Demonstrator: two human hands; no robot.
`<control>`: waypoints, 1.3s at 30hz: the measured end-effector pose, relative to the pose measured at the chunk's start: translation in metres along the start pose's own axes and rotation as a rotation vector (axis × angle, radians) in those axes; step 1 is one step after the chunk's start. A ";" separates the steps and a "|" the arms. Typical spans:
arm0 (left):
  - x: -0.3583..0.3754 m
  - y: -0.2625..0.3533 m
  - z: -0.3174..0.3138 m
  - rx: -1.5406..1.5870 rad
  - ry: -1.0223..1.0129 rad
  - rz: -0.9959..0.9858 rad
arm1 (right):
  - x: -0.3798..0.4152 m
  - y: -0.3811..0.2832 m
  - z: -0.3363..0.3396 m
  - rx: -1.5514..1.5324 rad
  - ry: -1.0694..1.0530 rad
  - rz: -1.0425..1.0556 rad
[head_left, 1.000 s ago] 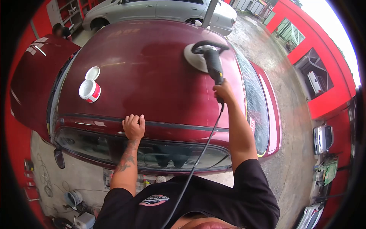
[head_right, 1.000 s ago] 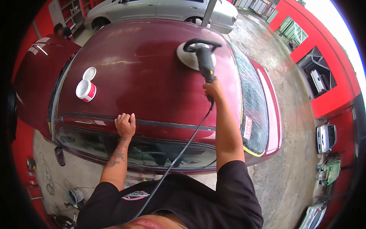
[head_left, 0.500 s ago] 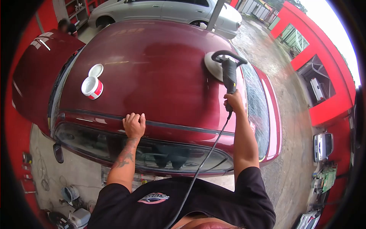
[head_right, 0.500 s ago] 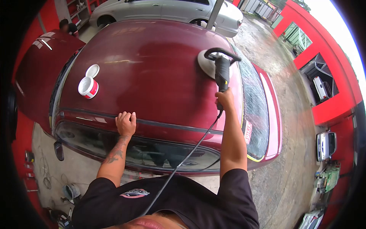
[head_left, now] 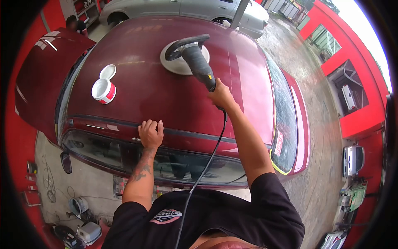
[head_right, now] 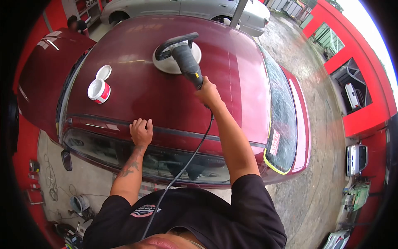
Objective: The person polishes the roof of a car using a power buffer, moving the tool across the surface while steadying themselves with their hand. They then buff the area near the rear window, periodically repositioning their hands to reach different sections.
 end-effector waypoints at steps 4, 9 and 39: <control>-0.001 0.000 0.001 0.011 -0.017 0.008 | 0.019 0.016 0.014 0.057 0.037 0.067; -0.001 0.002 0.002 0.005 -0.030 0.011 | 0.045 0.058 0.064 -0.010 0.072 -0.163; -0.004 0.003 0.004 0.033 -0.004 -0.004 | 0.106 0.013 0.006 0.021 0.039 -0.004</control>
Point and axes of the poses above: each hand's wrist, its own x-axis away from the middle knuckle, its own z-axis out of the back of the hand, y = z × x, the point moved 4 cm from there along -x, towards the middle knuckle, and after that the axes turned 12 degrees about y, right-handed, at the moved point
